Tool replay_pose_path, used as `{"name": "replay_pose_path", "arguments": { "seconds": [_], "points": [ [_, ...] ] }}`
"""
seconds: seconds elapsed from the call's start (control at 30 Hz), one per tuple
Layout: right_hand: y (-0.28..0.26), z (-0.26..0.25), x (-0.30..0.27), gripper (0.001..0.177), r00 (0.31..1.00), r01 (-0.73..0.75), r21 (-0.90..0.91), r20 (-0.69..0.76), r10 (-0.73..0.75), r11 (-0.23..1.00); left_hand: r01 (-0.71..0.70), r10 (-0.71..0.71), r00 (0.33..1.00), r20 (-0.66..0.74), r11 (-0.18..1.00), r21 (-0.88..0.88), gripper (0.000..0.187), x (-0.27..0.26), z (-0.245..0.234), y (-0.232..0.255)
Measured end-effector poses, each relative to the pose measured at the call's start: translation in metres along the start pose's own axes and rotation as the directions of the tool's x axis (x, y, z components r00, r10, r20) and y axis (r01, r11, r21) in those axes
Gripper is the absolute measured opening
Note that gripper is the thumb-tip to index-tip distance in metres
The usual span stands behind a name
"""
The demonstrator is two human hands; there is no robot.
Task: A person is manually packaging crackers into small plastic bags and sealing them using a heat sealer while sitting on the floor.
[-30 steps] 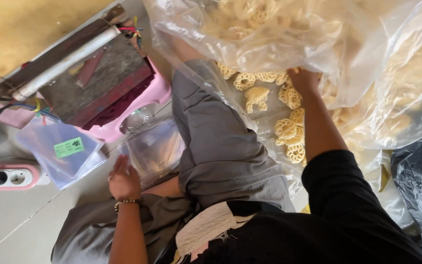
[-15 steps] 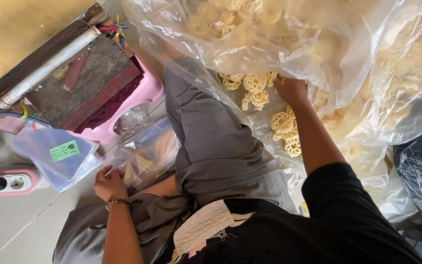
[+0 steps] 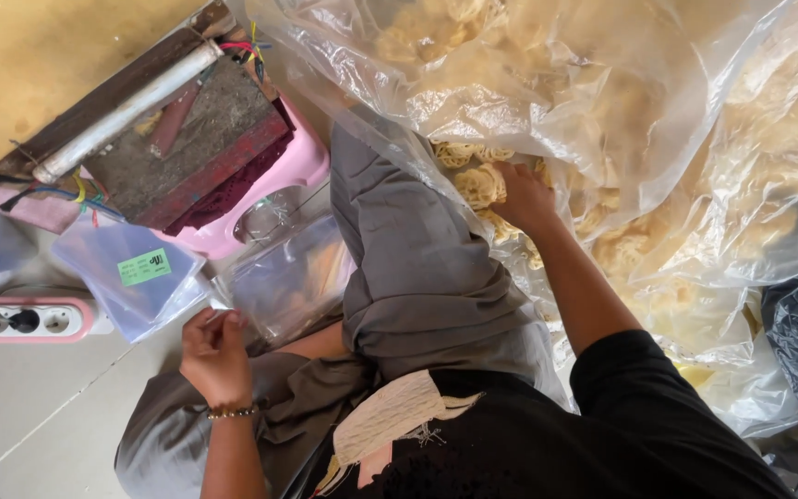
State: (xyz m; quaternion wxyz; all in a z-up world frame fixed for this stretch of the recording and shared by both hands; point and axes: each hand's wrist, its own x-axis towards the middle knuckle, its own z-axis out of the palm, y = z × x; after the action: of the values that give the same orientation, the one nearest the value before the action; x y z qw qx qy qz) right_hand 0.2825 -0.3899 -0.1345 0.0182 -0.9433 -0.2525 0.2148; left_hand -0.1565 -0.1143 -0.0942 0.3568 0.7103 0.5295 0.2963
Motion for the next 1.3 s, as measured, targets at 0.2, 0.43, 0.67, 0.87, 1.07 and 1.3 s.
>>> {"name": "replay_pose_path", "arguments": {
  "seconds": [0.2,0.43,0.67,0.87,1.07,1.3],
  "points": [
    [-0.041,-0.033,-0.014,0.083,0.992,-0.099,0.066,0.087,0.093,0.993,-0.060,0.120,0.926,0.359,0.983,-0.173,0.020,-0.081,0.032,0.095],
    [-0.026,0.011,0.013,0.064,1.000,-0.008,0.130,0.001,0.008,0.991,-0.043,0.321,0.601,0.732,0.927,-0.372,0.040,-0.101,0.063,0.104],
    [0.007,-0.028,-0.048,0.042,0.896,0.419,0.818,-0.444,-0.032,0.394,0.246,-0.184,0.567,0.803,0.968,0.048,0.091,-0.088,0.067,0.047],
    [0.054,-0.009,-0.015,0.048,0.991,0.119,0.933,-0.135,-0.021,-0.341,0.596,-0.091,0.591,0.802,0.719,-0.357,0.035,-0.070,0.056,0.018],
    [-0.048,-0.063,-0.058,0.073,0.939,0.022,0.904,-0.166,-0.303,-0.426,0.489,-0.046,0.829,0.557,0.542,-0.683,0.036,-0.045,0.004,0.083],
    [-0.133,-0.077,-0.118,0.080,0.715,0.350,0.905,-0.424,-0.555,-0.241,0.095,0.111,0.971,0.211,0.634,-0.768,0.021,-0.046,-0.034,0.160]
  ]
}}
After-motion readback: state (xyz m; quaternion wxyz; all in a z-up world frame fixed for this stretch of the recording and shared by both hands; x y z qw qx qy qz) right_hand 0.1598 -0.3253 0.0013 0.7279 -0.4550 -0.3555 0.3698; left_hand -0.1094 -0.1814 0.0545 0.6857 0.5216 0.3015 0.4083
